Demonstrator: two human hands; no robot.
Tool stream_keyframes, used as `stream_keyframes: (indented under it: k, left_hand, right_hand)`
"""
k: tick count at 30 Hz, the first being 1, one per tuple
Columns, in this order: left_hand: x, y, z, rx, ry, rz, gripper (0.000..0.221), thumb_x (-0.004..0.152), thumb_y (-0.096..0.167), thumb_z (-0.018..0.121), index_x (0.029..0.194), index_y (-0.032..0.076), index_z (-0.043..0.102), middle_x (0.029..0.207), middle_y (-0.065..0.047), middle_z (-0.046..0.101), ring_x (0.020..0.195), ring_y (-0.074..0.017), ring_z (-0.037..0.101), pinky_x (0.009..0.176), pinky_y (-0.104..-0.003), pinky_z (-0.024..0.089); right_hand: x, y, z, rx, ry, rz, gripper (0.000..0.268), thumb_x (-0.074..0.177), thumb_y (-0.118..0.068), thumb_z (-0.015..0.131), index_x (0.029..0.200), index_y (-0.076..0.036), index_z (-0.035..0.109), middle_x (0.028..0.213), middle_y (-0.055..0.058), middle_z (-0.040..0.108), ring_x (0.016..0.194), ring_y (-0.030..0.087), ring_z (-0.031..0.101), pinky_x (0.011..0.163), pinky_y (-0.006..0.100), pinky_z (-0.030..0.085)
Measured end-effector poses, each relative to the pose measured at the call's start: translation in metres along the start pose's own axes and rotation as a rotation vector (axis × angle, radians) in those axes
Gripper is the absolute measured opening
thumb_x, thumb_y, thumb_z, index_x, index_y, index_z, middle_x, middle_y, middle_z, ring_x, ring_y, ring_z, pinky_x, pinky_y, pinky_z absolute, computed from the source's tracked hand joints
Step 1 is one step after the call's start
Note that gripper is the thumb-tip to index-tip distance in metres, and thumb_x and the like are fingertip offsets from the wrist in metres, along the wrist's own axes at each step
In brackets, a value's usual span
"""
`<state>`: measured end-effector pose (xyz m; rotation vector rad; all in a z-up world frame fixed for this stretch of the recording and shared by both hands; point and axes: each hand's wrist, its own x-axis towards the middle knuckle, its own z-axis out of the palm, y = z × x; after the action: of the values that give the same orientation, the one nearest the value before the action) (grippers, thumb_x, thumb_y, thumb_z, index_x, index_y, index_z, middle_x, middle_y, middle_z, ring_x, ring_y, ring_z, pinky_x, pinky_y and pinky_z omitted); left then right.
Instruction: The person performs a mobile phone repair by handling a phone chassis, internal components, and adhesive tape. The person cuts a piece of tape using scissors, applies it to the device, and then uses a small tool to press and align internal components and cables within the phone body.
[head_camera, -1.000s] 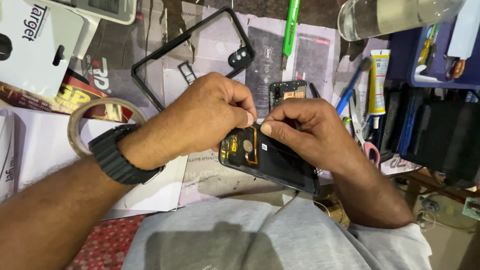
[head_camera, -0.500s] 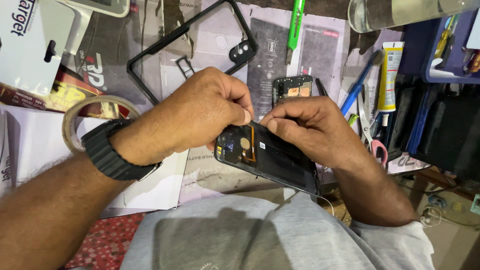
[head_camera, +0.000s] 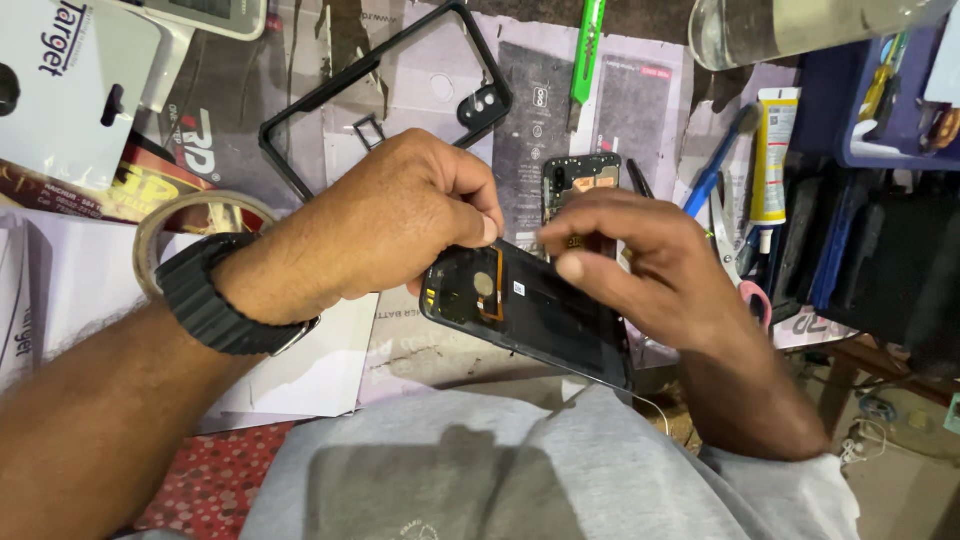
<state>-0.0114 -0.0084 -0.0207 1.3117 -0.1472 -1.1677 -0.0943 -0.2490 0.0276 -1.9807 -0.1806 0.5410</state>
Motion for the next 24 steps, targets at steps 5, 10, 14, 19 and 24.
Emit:
stream_keyframes:
  k: [5,10,14,19,24]
  left_hand:
    - [-0.002,0.004,0.000,0.015,0.037,-0.012,0.012,0.083,0.007,0.066,0.077,-0.001,0.073,0.057,-0.004,0.063,0.040,-0.0105,0.055,0.032,-0.029,0.045]
    - [-0.004,0.004,0.000,0.056,0.079,0.039,0.011,0.083,0.008,0.068,0.079,0.000,0.074,0.059,-0.004,0.063,0.041,-0.0102,0.054,0.032,-0.028,0.042]
    - [-0.005,0.004,0.000,0.076,0.112,0.044,0.011,0.083,0.008,0.068,0.079,0.000,0.074,0.060,-0.004,0.064,0.043,-0.0099,0.055,0.033,-0.028,0.042]
    - [-0.006,0.006,0.001,0.092,0.120,0.056,0.011,0.082,0.009,0.068,0.078,0.000,0.074,0.061,-0.004,0.065,0.044,-0.0098,0.056,0.034,-0.028,0.043]
    - [-0.004,0.005,0.000,0.101,0.116,0.056,0.014,0.084,0.010,0.067,0.079,0.000,0.074,0.060,-0.005,0.064,0.043,-0.0108,0.055,0.033,-0.028,0.043]
  right_hand:
    - [-0.028,-0.021,-0.008,-0.188,0.085,-0.308,0.053,0.087,-0.049,0.075,0.122,-0.009,0.068,0.119,0.013,0.065,0.106,0.023,0.062,0.090,0.038,0.050]
    - [-0.046,-0.016,0.001,-0.571,0.208,-0.501,0.057,0.070,-0.052,0.089,0.108,-0.012,0.073,0.106,0.011,0.069,0.077,0.016,0.059,0.065,0.031,0.042]
    - [-0.051,-0.015,0.008,-0.671,0.246,-0.597,0.045,0.073,-0.028,0.094,0.106,-0.008,0.071,0.098,0.008,0.069,0.074,0.020,0.058,0.063,0.036,0.038]
    - [-0.050,-0.014,0.011,-0.727,0.280,-0.671,0.036,0.073,-0.008,0.091,0.103,-0.005,0.072,0.092,0.008,0.068,0.069,0.019,0.057,0.060,0.036,0.039]
    - [-0.048,-0.005,0.010,-0.706,0.315,-0.738,0.033,0.071,-0.004,0.088,0.100,0.001,0.073,0.086,0.010,0.066,0.066,0.021,0.058,0.056,0.036,0.041]
